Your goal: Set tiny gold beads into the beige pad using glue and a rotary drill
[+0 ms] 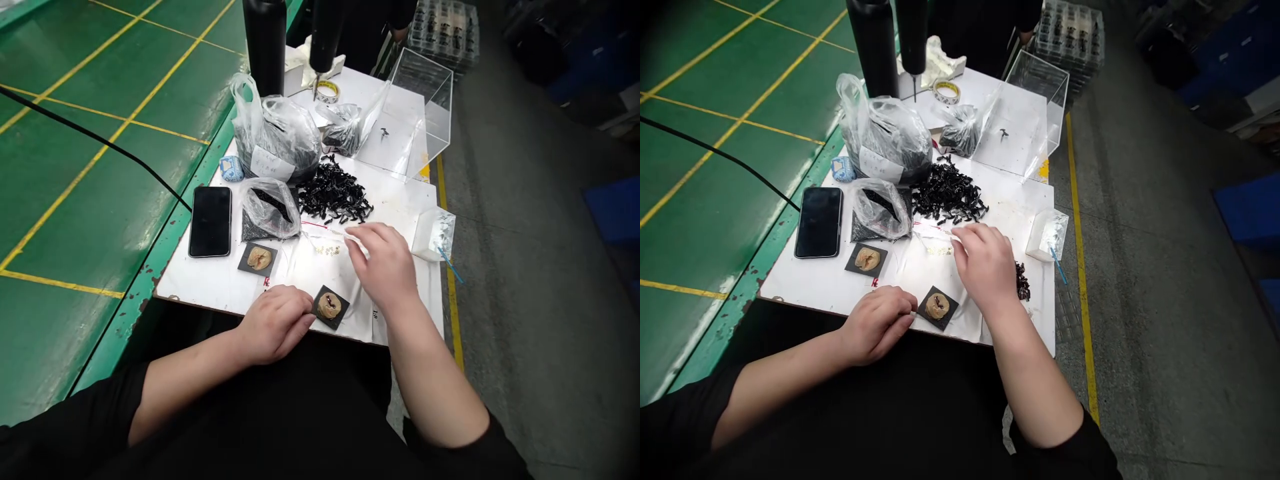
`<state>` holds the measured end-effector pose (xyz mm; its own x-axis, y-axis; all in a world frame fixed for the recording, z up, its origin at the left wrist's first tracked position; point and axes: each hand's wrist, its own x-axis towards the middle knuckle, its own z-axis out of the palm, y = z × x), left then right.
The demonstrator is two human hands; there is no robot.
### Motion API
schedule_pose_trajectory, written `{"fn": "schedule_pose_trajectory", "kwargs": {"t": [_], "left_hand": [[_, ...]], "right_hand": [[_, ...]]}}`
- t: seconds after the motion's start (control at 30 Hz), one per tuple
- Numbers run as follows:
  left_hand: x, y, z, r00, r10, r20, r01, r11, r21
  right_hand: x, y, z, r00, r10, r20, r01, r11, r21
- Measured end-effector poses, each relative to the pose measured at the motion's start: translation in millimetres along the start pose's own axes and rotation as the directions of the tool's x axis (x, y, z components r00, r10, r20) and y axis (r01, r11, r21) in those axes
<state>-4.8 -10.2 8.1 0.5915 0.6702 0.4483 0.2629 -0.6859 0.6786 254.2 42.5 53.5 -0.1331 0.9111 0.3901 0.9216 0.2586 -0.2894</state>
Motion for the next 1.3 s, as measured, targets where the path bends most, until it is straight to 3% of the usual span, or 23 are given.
{"fn": "schedule_pose_trajectory", "kwargs": {"t": [0.07, 0.2, 0.4, 0.5, 0.6, 0.67, 0.73, 0.83, 0.93, 1.03, 1.17, 1.3], "left_hand": [[-1.1, -2.0, -0.4, 1.000, 0.003, 0.010, -0.003, 1.000, -0.012], [-3.8, -5.8, 1.4, 1.000, 0.011, 0.015, -0.011, 1.000, 0.022], [-6.7, -7.3, 4.3, 1.000, 0.014, 0.002, -0.015, 0.998, 0.060], [-5.6, -6.7, 4.0, 1.000, 0.022, 0.000, -0.022, 0.998, 0.064], [-3.9, -6.1, 3.3, 0.999, 0.032, -0.007, -0.031, 0.998, 0.057], [-3.2, -5.8, 3.0, 1.000, 0.026, -0.011, -0.026, 0.998, 0.060], [-3.0, -5.6, 3.0, 1.000, 0.019, -0.010, -0.018, 0.998, 0.063], [-3.0, -5.4, 3.8, 1.000, 0.001, -0.007, 0.000, 0.998, 0.059], [-3.0, -5.7, 5.1, 1.000, -0.014, -0.005, 0.015, 0.999, 0.049], [-2.6, -6.1, 5.9, 1.000, -0.020, 0.005, 0.020, 0.999, 0.044], [-1.2, -6.1, 5.7, 1.000, -0.017, 0.009, 0.016, 0.999, 0.052], [-0.2, -5.7, 6.4, 0.999, 0.039, -0.018, -0.037, 0.995, 0.095]], "right_hand": [[27.6, -2.9, 14.9, 0.981, 0.047, 0.190, -0.029, 0.995, -0.097], [66.7, -8.1, 35.0, 0.909, 0.005, 0.417, 0.121, 0.954, -0.274], [83.8, -3.8, 39.4, 0.884, -0.083, 0.459, 0.232, 0.932, -0.277], [79.4, 5.1, 31.1, 0.914, -0.109, 0.390, 0.206, 0.954, -0.217], [60.6, 7.7, 15.3, 0.982, -0.101, 0.160, 0.091, 0.993, 0.069], [39.8, 3.4, 3.3, 1.000, -0.001, 0.025, -0.007, 0.948, 0.318], [15.5, -4.0, -7.0, 0.989, 0.150, 0.001, -0.127, 0.830, 0.543], [-20.0, -14.3, -15.4, 0.933, 0.351, 0.076, -0.291, 0.614, 0.734], [-49.0, -18.3, -17.4, 0.868, 0.486, 0.105, -0.389, 0.533, 0.751], [-72.7, -17.5, -18.2, 0.848, 0.518, 0.115, -0.437, 0.559, 0.704], [-99.6, -16.9, -22.5, 0.876, 0.470, 0.108, -0.433, 0.668, 0.605], [-113.8, -18.0, -27.3, 0.930, 0.316, 0.189, -0.368, 0.813, 0.451]]}}
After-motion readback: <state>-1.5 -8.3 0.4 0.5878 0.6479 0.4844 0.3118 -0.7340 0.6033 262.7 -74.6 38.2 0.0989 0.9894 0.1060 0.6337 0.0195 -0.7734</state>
